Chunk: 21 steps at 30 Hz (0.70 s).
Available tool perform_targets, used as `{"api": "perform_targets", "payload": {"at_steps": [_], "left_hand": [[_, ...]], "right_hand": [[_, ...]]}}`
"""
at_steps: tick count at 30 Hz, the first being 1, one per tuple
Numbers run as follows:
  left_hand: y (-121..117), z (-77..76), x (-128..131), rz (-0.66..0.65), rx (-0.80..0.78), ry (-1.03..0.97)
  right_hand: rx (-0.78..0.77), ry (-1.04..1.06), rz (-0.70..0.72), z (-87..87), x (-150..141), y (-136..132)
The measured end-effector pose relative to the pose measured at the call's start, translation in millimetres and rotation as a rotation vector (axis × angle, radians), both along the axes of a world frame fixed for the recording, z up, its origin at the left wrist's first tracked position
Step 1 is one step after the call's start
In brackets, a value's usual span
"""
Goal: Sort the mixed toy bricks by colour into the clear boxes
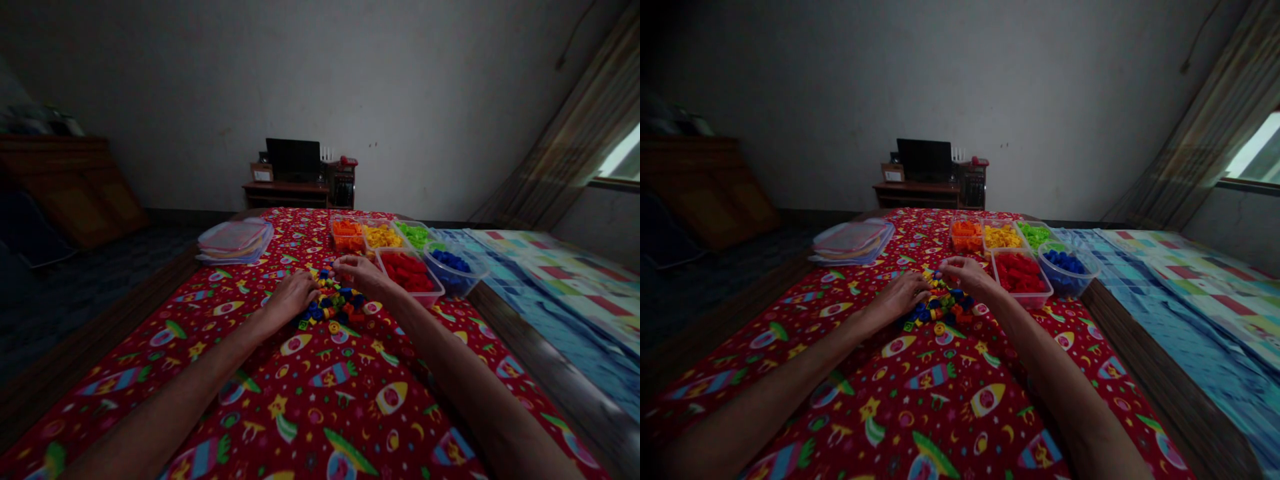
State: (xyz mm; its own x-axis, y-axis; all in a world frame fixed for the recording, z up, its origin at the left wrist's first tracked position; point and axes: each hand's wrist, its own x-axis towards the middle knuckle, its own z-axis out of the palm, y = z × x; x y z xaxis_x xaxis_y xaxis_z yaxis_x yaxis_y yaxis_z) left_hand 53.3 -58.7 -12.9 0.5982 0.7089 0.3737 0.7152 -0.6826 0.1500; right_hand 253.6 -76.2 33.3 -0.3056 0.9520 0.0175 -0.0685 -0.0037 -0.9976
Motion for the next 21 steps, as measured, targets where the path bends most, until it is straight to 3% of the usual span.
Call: {"api": "perform_targets", "payload": {"at_steps": [4,9,13,17,21], "left_hand": [[4,-2.3,-2,0.051,-0.066,-0.057],[5,-3.9,1,0.105,-0.126,-0.157],[6,2.3,2,0.167,-0.171,-0.163],[10,11.3,-2,0.202,-0.248,-0.377],[17,14.7,-7,0.196,-0.365,-0.684]], "right_hand": [[0.171,-0.360,-0.128,-2.0,-2,9],[0.551,-0.905,-0.245,2.2,-9,37],[0.687,-1.302,-0.048,-4.9,-16,64],[0.747,-1.419,0.198,-16.8,-23,78],[0.732,-1.322,0.126,-17.6,-23,75]]}}
